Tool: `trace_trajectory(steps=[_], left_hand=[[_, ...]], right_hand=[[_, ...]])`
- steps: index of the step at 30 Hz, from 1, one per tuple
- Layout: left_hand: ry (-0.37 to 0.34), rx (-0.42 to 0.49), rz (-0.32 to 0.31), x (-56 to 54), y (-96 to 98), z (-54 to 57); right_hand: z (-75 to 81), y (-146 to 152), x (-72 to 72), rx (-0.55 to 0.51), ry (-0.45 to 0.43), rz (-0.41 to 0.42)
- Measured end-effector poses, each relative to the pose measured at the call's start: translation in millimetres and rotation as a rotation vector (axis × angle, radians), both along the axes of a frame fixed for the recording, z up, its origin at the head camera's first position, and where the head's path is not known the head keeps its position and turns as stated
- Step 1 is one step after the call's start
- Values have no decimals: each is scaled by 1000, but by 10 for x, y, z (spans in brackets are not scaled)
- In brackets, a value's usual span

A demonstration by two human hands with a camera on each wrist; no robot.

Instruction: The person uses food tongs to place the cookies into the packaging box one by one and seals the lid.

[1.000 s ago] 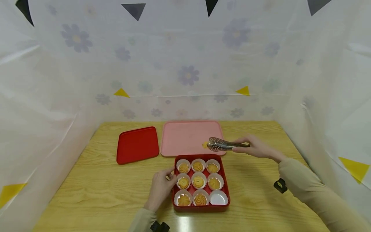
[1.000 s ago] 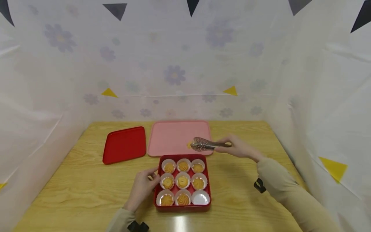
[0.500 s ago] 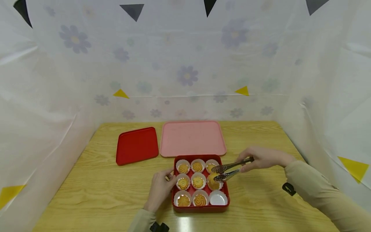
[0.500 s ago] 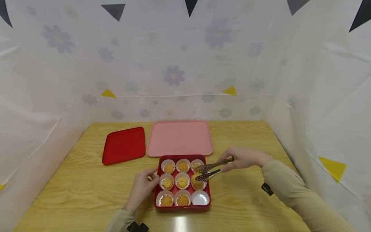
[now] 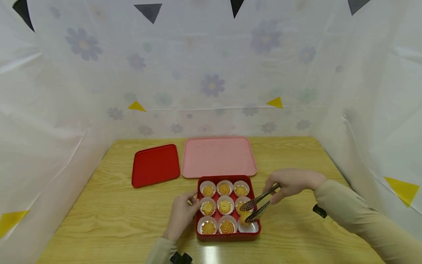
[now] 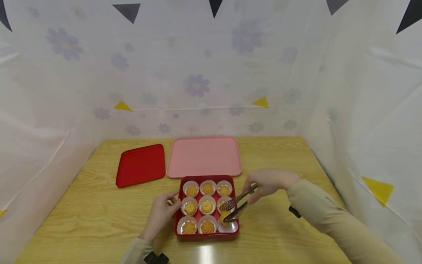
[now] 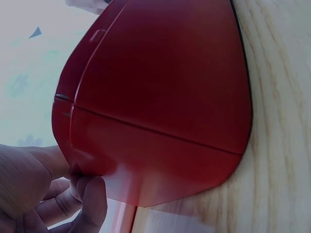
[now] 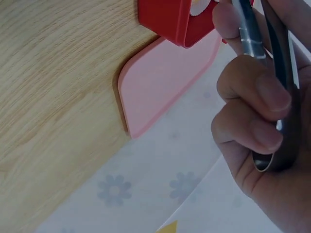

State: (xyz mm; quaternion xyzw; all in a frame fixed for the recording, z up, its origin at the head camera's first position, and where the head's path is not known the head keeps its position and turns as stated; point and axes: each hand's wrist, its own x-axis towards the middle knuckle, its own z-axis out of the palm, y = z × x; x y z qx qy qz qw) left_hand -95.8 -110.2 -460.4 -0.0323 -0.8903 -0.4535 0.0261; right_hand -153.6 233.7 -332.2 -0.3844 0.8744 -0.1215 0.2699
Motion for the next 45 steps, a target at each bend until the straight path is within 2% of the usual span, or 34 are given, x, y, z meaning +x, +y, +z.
trace_trajectory(steps=[4,21,35,45], left_hand=[[2,-2,-4,5,-9,1],[-15,-6,-2,7,-8,7],[43,-10,-7,1,-14,-31],[32,-12,-3,4,-9,-25]], right_hand=[[22,-91,23,58,-8,-10],[48,-394,50,165,8,-23],[54,-512,55,231,20,-51],[85,-577,62,238,50,-7]])
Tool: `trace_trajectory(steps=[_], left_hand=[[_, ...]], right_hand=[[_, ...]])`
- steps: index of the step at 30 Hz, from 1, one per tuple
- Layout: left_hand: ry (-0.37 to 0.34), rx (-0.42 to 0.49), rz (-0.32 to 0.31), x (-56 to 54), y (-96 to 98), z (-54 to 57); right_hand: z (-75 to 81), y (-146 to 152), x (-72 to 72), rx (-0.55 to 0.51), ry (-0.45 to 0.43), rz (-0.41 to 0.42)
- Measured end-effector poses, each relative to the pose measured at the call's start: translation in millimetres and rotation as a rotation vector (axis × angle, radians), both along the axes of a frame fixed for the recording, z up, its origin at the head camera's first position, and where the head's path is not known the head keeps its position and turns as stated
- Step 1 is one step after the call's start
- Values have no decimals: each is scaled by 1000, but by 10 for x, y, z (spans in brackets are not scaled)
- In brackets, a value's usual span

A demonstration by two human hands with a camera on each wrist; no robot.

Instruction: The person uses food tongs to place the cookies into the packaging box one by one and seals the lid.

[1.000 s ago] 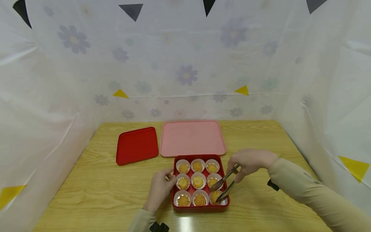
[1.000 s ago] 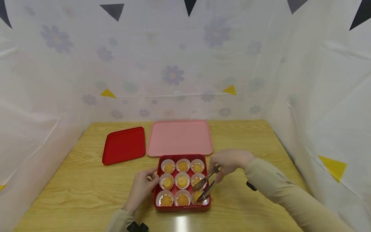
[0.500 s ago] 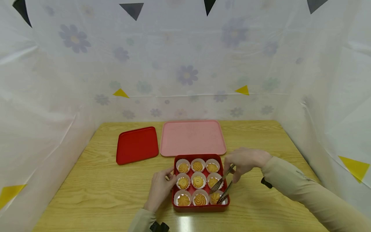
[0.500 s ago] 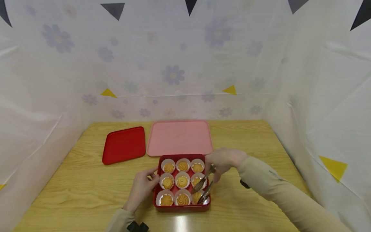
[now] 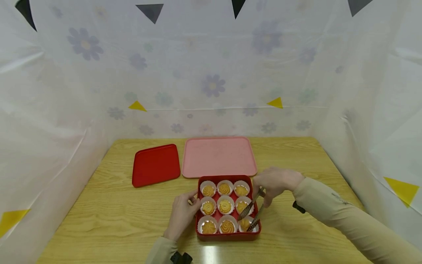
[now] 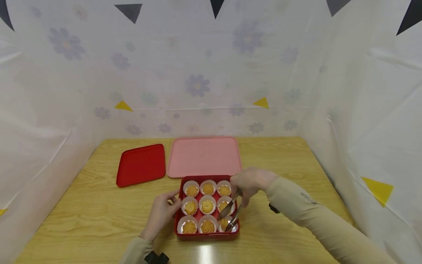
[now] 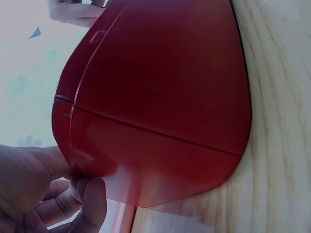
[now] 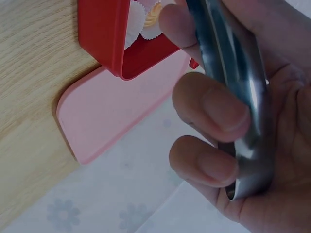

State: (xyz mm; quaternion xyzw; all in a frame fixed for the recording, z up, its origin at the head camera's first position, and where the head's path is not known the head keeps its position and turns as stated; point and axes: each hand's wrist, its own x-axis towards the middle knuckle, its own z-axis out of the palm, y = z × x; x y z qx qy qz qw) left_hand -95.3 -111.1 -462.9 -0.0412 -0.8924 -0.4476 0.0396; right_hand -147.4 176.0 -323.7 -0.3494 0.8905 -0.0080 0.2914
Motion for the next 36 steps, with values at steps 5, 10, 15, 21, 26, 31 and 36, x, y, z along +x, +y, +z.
trace_trajectory(steps=[5,10,15,21,26,31,36], left_hand=[[5,-2,1,5,-6,7],[8,-5,0,5,-4,6],[0,-4,-1,3,-2,8],[-9,-1,0,2,0,15],[-7,4,-3,5,0,17],[-10,10,-5,4,0,15],[-15,9,-3,4,-2,14]], right_hand=[[-13,-22,-18,19,-13,-5],[-36,-18,-39,21,-27,-21],[-23,-17,-43,18,-24,-15],[5,-62,-28,51,29,4],[15,-106,-26,74,38,26],[3,-82,-57,52,-13,2],[-38,-47,-112,33,-58,-19]])
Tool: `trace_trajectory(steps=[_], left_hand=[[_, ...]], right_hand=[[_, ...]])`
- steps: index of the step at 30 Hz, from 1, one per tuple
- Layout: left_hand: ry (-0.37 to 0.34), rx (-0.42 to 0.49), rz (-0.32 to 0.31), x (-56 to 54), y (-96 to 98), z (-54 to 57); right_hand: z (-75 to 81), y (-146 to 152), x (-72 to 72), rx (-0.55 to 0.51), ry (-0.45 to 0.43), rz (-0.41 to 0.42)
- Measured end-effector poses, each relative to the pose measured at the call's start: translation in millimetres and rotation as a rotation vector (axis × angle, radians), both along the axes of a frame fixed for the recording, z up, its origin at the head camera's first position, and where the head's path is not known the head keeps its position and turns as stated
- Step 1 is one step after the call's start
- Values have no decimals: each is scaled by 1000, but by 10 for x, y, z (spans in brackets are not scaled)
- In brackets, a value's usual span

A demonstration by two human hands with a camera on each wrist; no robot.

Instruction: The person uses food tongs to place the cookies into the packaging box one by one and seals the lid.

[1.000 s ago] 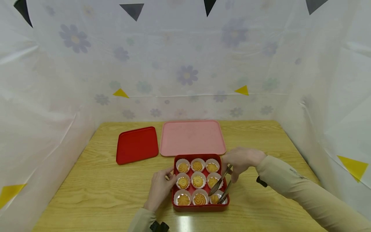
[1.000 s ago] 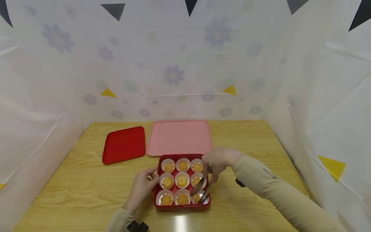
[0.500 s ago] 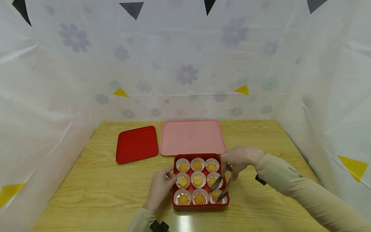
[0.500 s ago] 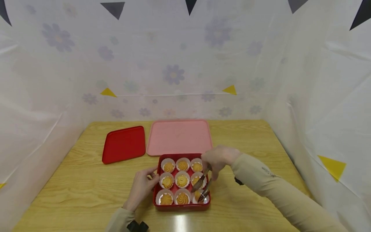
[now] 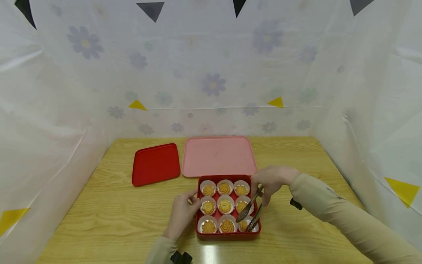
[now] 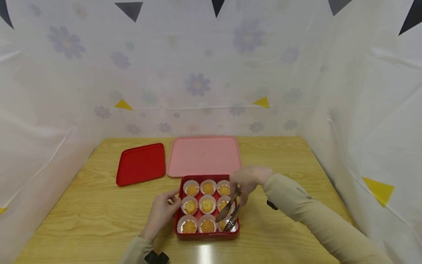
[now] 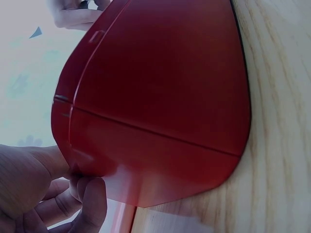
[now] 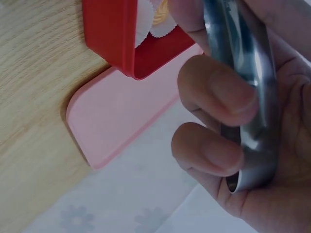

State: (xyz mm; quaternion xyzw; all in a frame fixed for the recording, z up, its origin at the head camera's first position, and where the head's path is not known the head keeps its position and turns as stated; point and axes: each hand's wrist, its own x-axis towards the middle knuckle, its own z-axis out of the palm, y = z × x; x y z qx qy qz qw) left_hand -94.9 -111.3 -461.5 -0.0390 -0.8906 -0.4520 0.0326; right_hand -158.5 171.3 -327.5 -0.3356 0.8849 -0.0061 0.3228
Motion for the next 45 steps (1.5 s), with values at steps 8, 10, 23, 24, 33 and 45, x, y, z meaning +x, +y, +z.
trace_trajectory(steps=[8,10,23,24,33,45], left_hand=[[-7,-4,4,1,1,-3],[-8,-6,6,-3,1,-4],[-9,-8,7,-2,1,9],[-10,-10,8,-3,1,9],[-19,3,8,-2,4,7],[-16,-2,5,-10,-19,-16]], right_hand=[[-35,24,-15,6,-2,-21],[-17,15,-2,12,20,-18],[108,-146,90,98,136,62],[109,-145,89,97,131,57],[49,15,18,-6,22,-9],[-300,511,-158,-405,-246,-92]])
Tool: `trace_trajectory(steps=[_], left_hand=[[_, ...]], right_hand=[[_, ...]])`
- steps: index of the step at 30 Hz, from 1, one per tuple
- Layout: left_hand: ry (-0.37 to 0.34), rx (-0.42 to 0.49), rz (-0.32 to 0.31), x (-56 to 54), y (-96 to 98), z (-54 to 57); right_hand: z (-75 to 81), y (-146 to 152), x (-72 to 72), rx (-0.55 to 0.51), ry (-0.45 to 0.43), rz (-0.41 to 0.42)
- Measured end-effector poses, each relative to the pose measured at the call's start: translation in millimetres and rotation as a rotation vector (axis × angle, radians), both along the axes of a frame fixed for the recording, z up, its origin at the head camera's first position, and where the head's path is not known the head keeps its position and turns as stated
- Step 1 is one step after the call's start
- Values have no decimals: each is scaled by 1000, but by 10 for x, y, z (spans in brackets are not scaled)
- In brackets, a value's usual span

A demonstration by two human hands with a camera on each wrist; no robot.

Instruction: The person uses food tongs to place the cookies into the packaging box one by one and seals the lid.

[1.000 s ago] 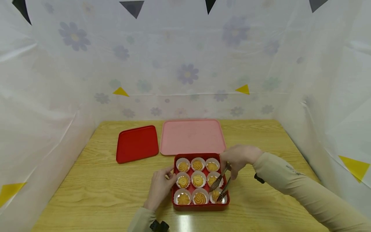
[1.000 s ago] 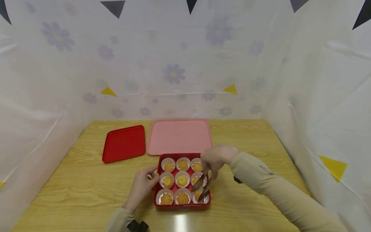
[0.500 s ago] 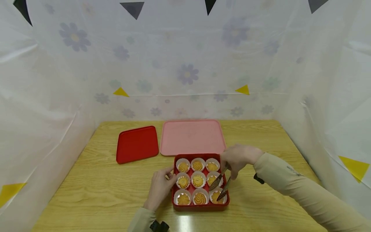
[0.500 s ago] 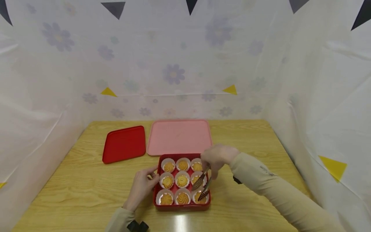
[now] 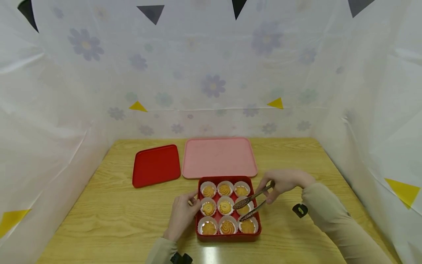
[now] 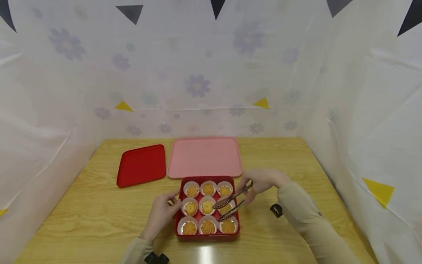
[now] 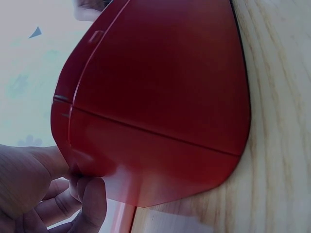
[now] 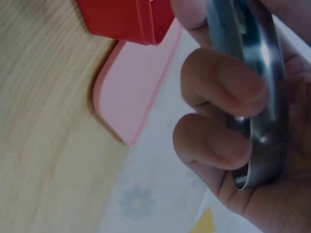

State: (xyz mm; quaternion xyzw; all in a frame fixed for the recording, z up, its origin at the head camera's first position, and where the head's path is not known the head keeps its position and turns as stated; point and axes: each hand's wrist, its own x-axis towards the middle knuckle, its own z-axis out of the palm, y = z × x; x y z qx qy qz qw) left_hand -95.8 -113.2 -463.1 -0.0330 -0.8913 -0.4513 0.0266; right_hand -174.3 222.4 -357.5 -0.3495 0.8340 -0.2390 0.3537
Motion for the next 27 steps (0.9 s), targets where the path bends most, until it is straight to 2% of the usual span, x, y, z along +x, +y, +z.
trace_trajectory(steps=[5,8,11,15,18,23,27], left_hand=[[14,-3,4,-1,1,-8],[17,0,3,2,0,-10],[13,4,2,2,1,-11],[13,7,7,0,1,-15],[10,5,6,-3,2,-15],[4,-4,5,-1,4,-10],[2,-1,8,6,7,-9]], right_hand=[[-260,188,-4,-221,3,6],[-442,273,16,-306,12,-44],[-605,317,55,-348,-37,-190],[-784,323,124,-413,-108,-457],[-904,316,172,-498,-114,-617],[-1062,280,232,-624,-73,-787],[-1133,246,264,-664,10,-898]])
